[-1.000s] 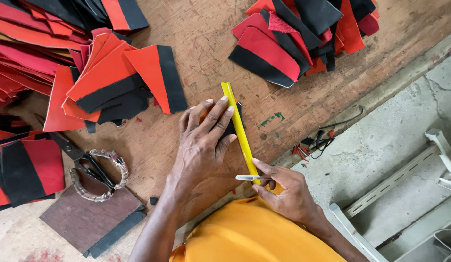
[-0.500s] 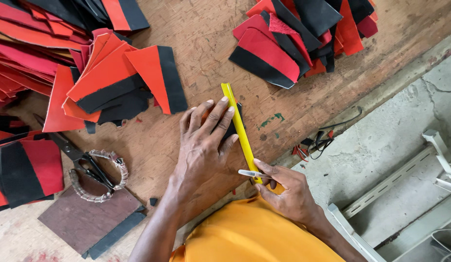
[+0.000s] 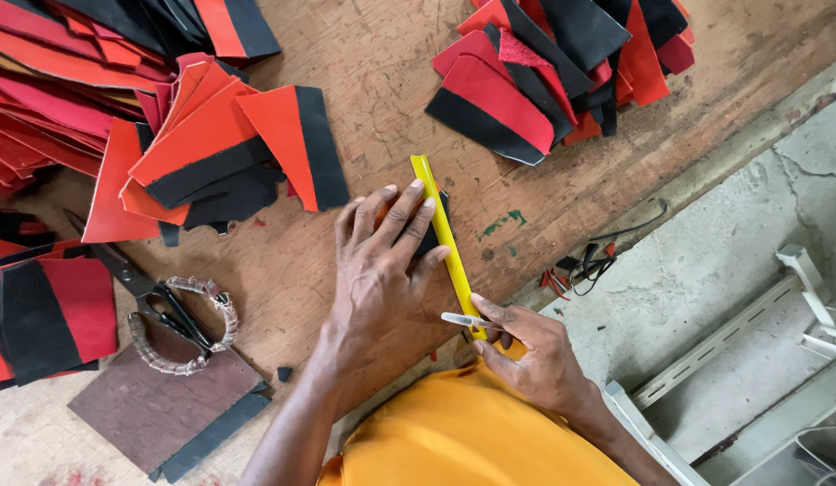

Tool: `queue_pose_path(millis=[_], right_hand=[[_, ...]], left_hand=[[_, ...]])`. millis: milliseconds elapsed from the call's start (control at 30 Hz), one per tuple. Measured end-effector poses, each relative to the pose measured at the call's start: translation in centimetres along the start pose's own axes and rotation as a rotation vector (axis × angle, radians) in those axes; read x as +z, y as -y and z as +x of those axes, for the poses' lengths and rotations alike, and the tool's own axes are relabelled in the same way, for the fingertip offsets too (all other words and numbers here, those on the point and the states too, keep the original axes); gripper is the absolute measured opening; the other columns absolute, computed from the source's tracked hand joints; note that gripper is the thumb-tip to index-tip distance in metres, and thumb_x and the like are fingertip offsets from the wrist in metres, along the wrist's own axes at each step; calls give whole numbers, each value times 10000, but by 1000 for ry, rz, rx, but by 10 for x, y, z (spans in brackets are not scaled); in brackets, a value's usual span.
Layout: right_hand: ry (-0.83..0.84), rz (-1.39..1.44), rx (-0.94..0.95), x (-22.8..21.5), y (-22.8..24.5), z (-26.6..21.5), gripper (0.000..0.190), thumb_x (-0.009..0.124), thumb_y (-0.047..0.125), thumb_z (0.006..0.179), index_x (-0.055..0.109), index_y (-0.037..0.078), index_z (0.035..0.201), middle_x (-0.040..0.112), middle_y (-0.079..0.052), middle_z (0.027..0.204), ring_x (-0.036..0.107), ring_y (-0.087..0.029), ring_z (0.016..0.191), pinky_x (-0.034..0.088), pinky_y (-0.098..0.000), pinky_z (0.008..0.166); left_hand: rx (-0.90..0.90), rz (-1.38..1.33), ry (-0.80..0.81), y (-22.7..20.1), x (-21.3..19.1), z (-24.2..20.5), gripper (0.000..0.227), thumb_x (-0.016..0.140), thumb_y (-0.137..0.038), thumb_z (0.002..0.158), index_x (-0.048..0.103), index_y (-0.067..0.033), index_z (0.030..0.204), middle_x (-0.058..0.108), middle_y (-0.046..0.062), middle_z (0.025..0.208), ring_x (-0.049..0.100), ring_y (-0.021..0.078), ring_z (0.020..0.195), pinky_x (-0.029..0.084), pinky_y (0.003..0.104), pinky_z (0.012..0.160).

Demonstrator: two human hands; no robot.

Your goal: The person repeatedly measures and marks red and black fabric pieces on a wooden workbench using a yellow ruler and a white marker. The person handles each piece one at a time, aligns the ruler, draws a line, and sets the piece aside.

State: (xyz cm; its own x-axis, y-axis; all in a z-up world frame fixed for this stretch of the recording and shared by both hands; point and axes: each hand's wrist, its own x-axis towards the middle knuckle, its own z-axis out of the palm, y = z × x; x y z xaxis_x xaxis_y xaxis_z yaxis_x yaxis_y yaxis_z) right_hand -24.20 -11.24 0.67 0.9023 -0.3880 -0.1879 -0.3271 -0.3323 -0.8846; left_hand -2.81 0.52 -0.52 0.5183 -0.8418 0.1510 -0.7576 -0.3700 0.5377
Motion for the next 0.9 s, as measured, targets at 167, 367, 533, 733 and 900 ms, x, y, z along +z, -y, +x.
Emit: queue_pose_path(millis=[167, 367, 533, 733, 900], right_hand=[[25, -72, -57, -7, -2, -4, 609, 823, 127, 790, 620, 50, 1359, 659, -63, 817, 620, -150, 699, 512, -290, 629], [-160, 129, -161, -24, -5, 9, 345, 495, 361, 1088, 704, 90, 1137, 516, -12, 913, 490, -147, 822, 426, -277, 742], [-254, 361, -135, -33, -4, 46, 335, 523, 340, 1118, 647, 33, 1169, 562, -45, 1043, 542, -85, 862, 468, -237, 812], [-307, 314, -136, -11, -5, 101, 188, 668, 178, 1044, 596, 12, 1093, 700, -69, 1077, 680, -107, 939, 572, -245, 871], [-342, 250, -169, 2, -6, 120, 141, 675, 124, 1061, 585, 20, 1092, 720, -52, 1067, 550, -45, 836, 487, -196, 784]], left_hand=[[-44, 30, -43, -11, 3, 2, 521, 788, -352, 867, 708, -39, 1275, 561, 109, 1478, 453, 336, 1385, 244, 542, 1217], [-27, -11, -28, -10, 2, 3, 525, 782, -300, 882, 685, 6, 1298, 551, 138, 1490, 460, 373, 1404, 296, 525, 1204], [-68, -111, -32, -14, 2, 3, 572, 764, -267, 882, 639, 21, 1360, 539, 161, 1501, 464, 389, 1398, 368, 488, 1173], [-46, -108, -38, -13, -4, 4, 557, 756, -252, 898, 624, 14, 1369, 546, 166, 1481, 474, 385, 1377, 379, 499, 1135], [-30, -142, -40, -7, -7, 5, 555, 753, -253, 876, 642, 2, 1356, 562, 151, 1464, 489, 367, 1364, 388, 491, 1130]])
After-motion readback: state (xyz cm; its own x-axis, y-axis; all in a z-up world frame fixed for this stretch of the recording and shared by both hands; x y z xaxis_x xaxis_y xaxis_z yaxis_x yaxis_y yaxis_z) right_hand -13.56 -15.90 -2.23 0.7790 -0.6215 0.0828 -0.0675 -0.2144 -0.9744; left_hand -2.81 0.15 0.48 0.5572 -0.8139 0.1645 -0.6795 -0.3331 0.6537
